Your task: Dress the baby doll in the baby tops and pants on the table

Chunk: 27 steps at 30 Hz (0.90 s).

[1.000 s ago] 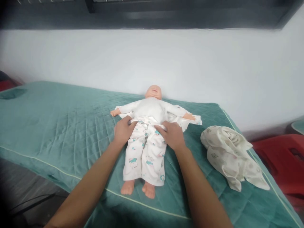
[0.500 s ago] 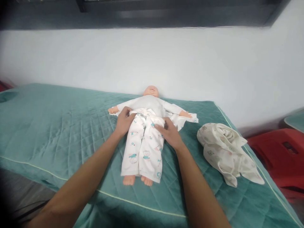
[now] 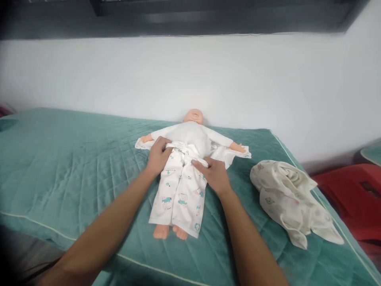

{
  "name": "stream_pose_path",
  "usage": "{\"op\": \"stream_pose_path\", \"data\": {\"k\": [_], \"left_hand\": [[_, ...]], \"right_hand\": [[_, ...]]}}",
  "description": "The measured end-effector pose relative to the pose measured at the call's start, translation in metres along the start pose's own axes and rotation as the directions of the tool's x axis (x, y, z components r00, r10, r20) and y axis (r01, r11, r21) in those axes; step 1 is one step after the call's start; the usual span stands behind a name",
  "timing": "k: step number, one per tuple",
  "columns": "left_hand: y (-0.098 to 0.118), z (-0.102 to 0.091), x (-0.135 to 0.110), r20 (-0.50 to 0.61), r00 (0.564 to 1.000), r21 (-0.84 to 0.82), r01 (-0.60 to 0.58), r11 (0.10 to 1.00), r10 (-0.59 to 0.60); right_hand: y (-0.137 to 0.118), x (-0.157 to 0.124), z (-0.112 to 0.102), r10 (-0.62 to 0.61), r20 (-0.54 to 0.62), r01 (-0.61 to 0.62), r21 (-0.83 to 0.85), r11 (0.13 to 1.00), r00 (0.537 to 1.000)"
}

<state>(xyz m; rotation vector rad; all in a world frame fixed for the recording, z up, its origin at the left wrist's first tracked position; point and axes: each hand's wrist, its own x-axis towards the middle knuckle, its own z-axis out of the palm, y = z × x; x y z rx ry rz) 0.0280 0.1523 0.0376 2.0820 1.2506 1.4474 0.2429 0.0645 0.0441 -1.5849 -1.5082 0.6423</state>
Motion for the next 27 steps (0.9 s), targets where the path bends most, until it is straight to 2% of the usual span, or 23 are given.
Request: {"op": "stream_pose_path", "data": {"k": [5, 10, 14, 20, 24, 27], "left_hand": [[0.012, -0.008, -0.016, 0.041, 0.999, 0.010, 0.009, 1.000, -0.010], [0.030, -0.024, -0.055, 0.120, 0.992, 0.011, 0.045, 0.999, -0.046], [0.038, -0.030, -0.078, 0.118, 0.990, 0.022, 0.073, 0.997, -0.075], [0.031, -0.024, -0.074, 0.102, 0.988, 0.078, 0.110, 0.991, -0.117], [0.028, -0.023, -0.075, 0.088, 0.994, 0.105, 0.050, 0.993, -0.060], [0.030, -0.022, -0.075, 0.050, 0.999, 0.094, 0.001, 0.996, -0.006]], "right_hand": [[0.004, 0.001, -0.001, -0.010, -0.016, 0.010, -0.036, 0.999, 1.000], [0.009, 0.004, -0.006, -0.062, -0.011, 0.061, -0.074, 0.995, 0.998], [0.007, 0.000, -0.006, -0.122, -0.046, 0.116, -0.113, 0.987, 0.991], [-0.010, -0.045, 0.001, -0.135, -0.050, 0.126, -0.146, 0.981, 0.990], [-0.014, -0.076, 0.007, -0.168, -0.002, 0.167, -0.085, 0.982, 0.986], [-0.012, -0.081, 0.009, -0.131, 0.003, 0.131, -0.033, 0.991, 0.991]]}}
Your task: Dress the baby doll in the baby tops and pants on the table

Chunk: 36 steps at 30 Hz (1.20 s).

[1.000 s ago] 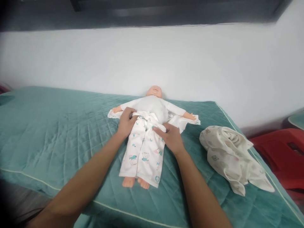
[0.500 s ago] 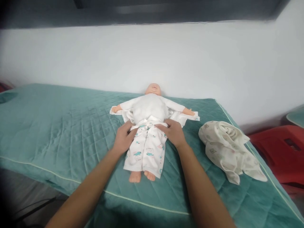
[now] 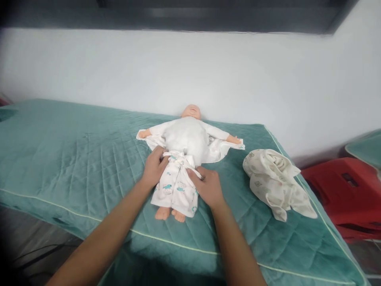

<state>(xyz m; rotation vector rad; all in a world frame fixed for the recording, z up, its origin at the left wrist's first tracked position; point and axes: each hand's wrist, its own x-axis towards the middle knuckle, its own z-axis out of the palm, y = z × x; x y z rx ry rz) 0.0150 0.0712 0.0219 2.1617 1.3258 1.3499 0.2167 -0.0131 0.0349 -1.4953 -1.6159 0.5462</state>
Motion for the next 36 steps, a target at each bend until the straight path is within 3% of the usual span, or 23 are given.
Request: {"op": "stream_pose_path", "data": {"k": [7, 12, 16, 20, 24, 30, 36], "left_hand": [[0.003, 0.005, 0.022, -0.065, 0.990, 0.069, -0.125, 0.990, 0.129], [-0.003, 0.009, 0.043, -0.039, 0.994, 0.110, -0.096, 0.989, 0.101], [-0.007, 0.012, 0.045, -0.047, 0.998, 0.125, -0.028, 0.992, 0.034], [-0.002, 0.006, 0.031, -0.043, 0.999, 0.076, 0.031, 0.997, -0.028], [0.010, -0.008, 0.002, 0.020, 0.997, -0.025, 0.069, 0.997, -0.069], [0.018, -0.024, -0.035, 0.110, 0.993, -0.158, 0.050, 0.986, -0.032], [0.015, -0.019, -0.035, 0.110, 0.993, -0.180, 0.068, 0.981, -0.049]], "right_hand": [[0.002, 0.013, 0.002, 0.010, 0.010, -0.010, 0.006, 1.000, 1.000], [0.003, 0.025, 0.004, 0.015, 0.058, -0.016, 0.012, 1.000, 0.998], [0.006, 0.036, 0.007, 0.007, 0.043, -0.009, 0.034, 0.999, 0.999], [0.005, 0.043, 0.011, 0.028, 0.015, -0.028, 0.001, 1.000, 0.999], [0.006, 0.048, 0.015, 0.017, -0.052, -0.020, -0.062, 0.998, 0.999], [0.008, 0.056, 0.018, -0.049, -0.126, 0.030, -0.149, 0.988, 0.991], [-0.012, 0.024, 0.014, 0.002, -0.106, -0.009, -0.069, 0.998, 0.994]]}}
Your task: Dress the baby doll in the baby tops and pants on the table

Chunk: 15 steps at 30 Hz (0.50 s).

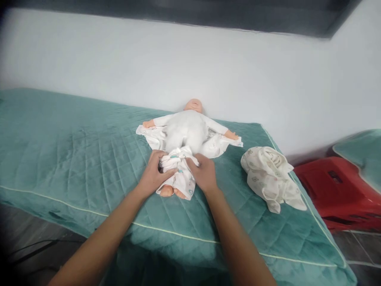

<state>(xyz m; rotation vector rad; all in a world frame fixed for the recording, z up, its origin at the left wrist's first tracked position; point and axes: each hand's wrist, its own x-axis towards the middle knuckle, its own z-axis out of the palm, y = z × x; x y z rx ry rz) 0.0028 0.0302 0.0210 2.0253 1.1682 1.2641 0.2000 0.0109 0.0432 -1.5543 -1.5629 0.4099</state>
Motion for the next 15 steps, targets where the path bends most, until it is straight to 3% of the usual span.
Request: {"op": "stream_pose_path", "data": {"k": [6, 15], "left_hand": [[-0.002, -0.001, 0.005, -0.012, 1.000, 0.047, 0.026, 0.999, -0.026], [0.003, -0.014, -0.005, 0.087, 0.996, 0.033, 0.022, 0.999, -0.025]], "right_hand": [[-0.008, -0.041, -0.004, -0.029, 0.123, 0.027, 0.017, 0.999, 0.992], [-0.007, -0.019, 0.004, 0.042, -0.012, -0.041, 0.070, 0.997, 0.999]]}}
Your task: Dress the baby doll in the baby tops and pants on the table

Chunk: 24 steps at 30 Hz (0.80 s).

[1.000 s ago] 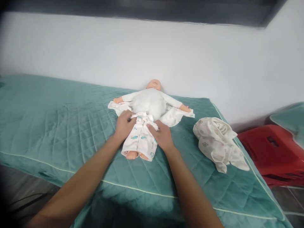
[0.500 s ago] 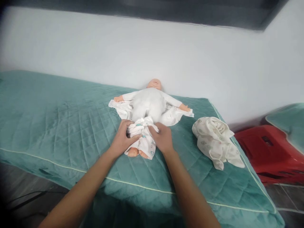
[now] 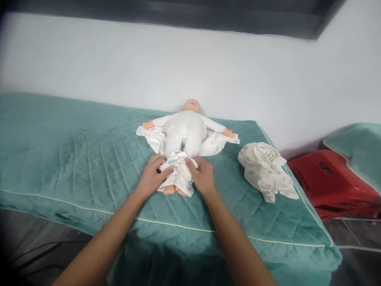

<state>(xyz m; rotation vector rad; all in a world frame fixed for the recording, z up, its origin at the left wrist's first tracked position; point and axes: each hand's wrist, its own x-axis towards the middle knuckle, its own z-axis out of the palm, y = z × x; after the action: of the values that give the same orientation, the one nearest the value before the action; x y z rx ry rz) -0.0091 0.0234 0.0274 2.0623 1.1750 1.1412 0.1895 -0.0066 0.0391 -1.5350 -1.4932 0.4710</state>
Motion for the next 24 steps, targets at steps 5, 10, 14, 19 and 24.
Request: {"op": "stream_pose_path", "data": {"k": [5, 10, 14, 19, 24], "left_hand": [[0.000, -0.009, -0.027, 0.126, 0.992, -0.086, -0.008, 0.996, 0.019], [-0.003, -0.009, -0.038, 0.191, 0.976, 0.046, -0.119, 0.992, 0.108], [-0.005, -0.009, -0.030, 0.198, 0.965, 0.138, -0.204, 0.969, 0.174], [0.002, -0.017, -0.027, 0.243, 0.954, 0.229, -0.231, 0.945, 0.175], [0.020, -0.032, -0.041, 0.245, 0.953, 0.275, -0.247, 0.929, 0.181]], "right_hand": [[0.002, -0.012, -0.007, -0.043, 0.034, 0.039, 0.101, 0.994, 0.999], [0.003, -0.036, -0.017, -0.133, 0.202, 0.124, 0.055, 0.991, 0.970], [0.002, -0.048, -0.022, -0.166, 0.261, 0.181, -0.034, 0.983, 0.951], [-0.007, -0.054, -0.028, -0.198, 0.291, 0.246, -0.137, 0.960, 0.936], [-0.028, -0.059, -0.037, -0.112, 0.337, 0.185, -0.193, 0.964, 0.935]]}}
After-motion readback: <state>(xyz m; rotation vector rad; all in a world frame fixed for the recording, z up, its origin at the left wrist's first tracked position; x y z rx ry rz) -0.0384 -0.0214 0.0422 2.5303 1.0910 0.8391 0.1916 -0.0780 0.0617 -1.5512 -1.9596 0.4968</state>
